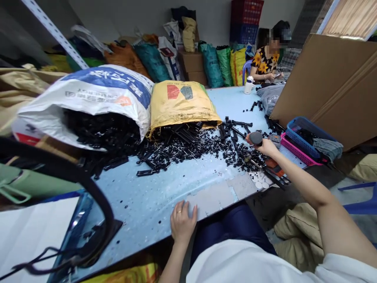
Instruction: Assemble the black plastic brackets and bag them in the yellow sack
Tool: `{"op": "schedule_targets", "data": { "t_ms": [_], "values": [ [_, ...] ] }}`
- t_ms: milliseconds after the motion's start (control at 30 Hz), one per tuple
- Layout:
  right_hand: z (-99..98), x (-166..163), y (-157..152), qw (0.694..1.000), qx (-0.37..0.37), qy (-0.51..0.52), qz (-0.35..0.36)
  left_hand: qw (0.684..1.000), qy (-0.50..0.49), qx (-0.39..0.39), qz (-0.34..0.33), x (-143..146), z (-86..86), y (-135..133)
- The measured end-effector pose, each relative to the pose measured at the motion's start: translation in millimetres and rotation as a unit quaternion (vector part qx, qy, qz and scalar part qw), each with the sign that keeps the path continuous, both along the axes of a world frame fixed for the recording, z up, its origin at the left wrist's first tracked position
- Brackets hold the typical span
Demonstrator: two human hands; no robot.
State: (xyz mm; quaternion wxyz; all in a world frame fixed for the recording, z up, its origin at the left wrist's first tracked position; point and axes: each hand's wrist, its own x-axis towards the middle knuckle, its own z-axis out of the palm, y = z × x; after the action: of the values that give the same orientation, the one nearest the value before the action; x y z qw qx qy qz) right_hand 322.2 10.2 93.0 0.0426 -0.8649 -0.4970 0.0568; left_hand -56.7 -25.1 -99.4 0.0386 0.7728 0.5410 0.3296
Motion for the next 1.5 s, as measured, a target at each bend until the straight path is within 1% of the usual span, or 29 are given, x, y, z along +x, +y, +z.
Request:
{"op": "schedule_targets", "data": {
  "t_ms": [67, 100, 133, 200, 233, 300, 367, 433, 500, 533, 567, 600, 633, 667, 700, 733, 767, 800, 833, 867, 933, 1000, 1100, 1233, 1367, 1433, 1500],
  "values": [
    [16.4, -6.8, -1.2, 0.999, 0.04, 0.024, 0.01, 1.0, -0.018, -0.011, 0.004, 3.8, 2.6, 0.5],
    [21.9, -14.8, -1.9, 0.996, 0.067, 0.054, 0.024, 0.999, -0.034, -0.013, 0.002, 7.3, 6.6, 1.6],
    [25.0, -25.7, -2.2, 0.99, 0.092, 0.095, 0.045, 0.999, -0.053, -0.01, -0.005, 11.9, 13.1, 3.6],
    [22.6, -55.2, -0.3, 0.97, 0.117, 0.185, 0.106, 0.995, -0.093, 0.014, -0.03, 24.6, 33.5, 11.2],
    [17.3, -72.7, 2.0, 0.959, 0.109, 0.218, 0.141, 0.992, -0.11, 0.037, -0.046, 32.2, 46.9, 17.0],
    [0.9, -110.4, 8.1, 0.942, 0.068, 0.255, 0.207, 0.984, -0.132, 0.096, -0.063, 48.5, 76.4, 32.2],
    [-17.3, -145.8, 14.9, 0.932, 0.021, 0.246, 0.264, 0.978, -0.13, 0.143, -0.073, 63.6, 102.9, 50.3],
    [-29.1, -169.9, 21.0, 0.926, -0.027, 0.215, 0.308, 0.979, -0.105, 0.154, -0.077, 75.1, 120.8, 67.8],
    [-29.8, -172.5, 27.0, 0.912, -0.061, 0.201, 0.351, 0.985, -0.081, 0.134, -0.074, 82.1, 128.9, 81.1],
    [-26.1, -163.6, 30.3, 0.906, -0.065, 0.207, 0.364, 0.988, -0.073, 0.118, -0.071, 84.0, 130.2, 85.5],
    [-20.7, -147.7, 33.6, 0.906, -0.056, 0.215, 0.36, 0.99, -0.069, 0.105, -0.069, 85.2, 130.4, 88.6],
    [-14.6, -125.6, 36.8, 0.915, -0.039, 0.219, 0.337, 0.991, -0.067, 0.094, -0.068, 85.8, 130.0, 90.4],
    [-8.8, -98.5, 39.7, 0.938, -0.012, 0.211, 0.275, 0.992, -0.066, 0.088, -0.069, 86.2, 129.5, 91.4],
    [-4.4, -68.4, 41.8, 0.97, 0.018, 0.17, 0.174, 0.992, -0.065, 0.085, -0.071, 86.4, 129.1, 91.8],
    [-1.9, -37.2, 43.0, 0.992, 0.034, 0.105, 0.057, 0.992, -0.065, 0.085, -0.07, 86.7, 129.0, 91.9],
    [-1.9, -6.9, 42.9, 0.997, 0.032, 0.038, -0.058, 0.992, -0.065, 0.087, -0.069, 87.0, 129.3, 92.0],
    [-4.1, 20.9, 41.7, 0.988, 0.018, -0.012, -0.152, 0.992, -0.064, 0.09, -0.067, 87.4, 129.7, 92.0],
    [-8.5, 44.8, 39.2, 0.975, -0.004, -0.035, -0.218, 0.992, -0.062, 0.093, -0.065, 87.8, 130.4, 92.1],
    [-14.3, 64.2, 35.8, 0.967, -0.018, -0.039, -0.25, 0.992, -0.059, 0.096, -0.062, 88.1, 131.2, 92.1],
    [-21.0, 79.1, 31.7, 0.962, -0.03, -0.035, -0.268, 0.991, -0.056, 0.101, -0.06, 88.4, 132.0, 92.2],
    [-34.2, 97.1, 22.0, 0.962, -0.036, -0.018, -0.269, 0.99, -0.051, 0.114, -0.058, 88.3, 133.6, 91.8],
    [-44.0, 104.8, 11.2, 0.964, -0.029, -0.012, -0.262, 0.989, -0.05, 0.123, -0.06, 87.6, 134.6, 90.7],
    [-51.4, 109.8, -3.8, 0.967, -0.029, -0.015, -0.253, 0.989, -0.057, 0.12, -0.064, 85.7, 134.6, 88.1],
    [-55.1, 112.0, -9.3, 0.964, -0.037, -0.027, -0.262, 0.989, -0.06, 0.123, -0.057, 84.8, 134.3, 86.4],
    [-54.2, 109.3, -6.4, 0.963, -0.028, -0.032, -0.267, 0.985, -0.042, 0.157, -0.061, 88.0, 138.1, 87.7],
    [-50.6, 105.6, -14.1, 0.965, -0.045, -0.027, -0.256, 0.981, -0.033, 0.176, -0.068, 89.8, 140.2, 88.1],
    [-45.7, 99.7, -27.6, 0.966, -0.083, -0.025, -0.243, 0.98, -0.028, 0.187, -0.069, 90.6, 141.3, 87.7]
  ]
}}
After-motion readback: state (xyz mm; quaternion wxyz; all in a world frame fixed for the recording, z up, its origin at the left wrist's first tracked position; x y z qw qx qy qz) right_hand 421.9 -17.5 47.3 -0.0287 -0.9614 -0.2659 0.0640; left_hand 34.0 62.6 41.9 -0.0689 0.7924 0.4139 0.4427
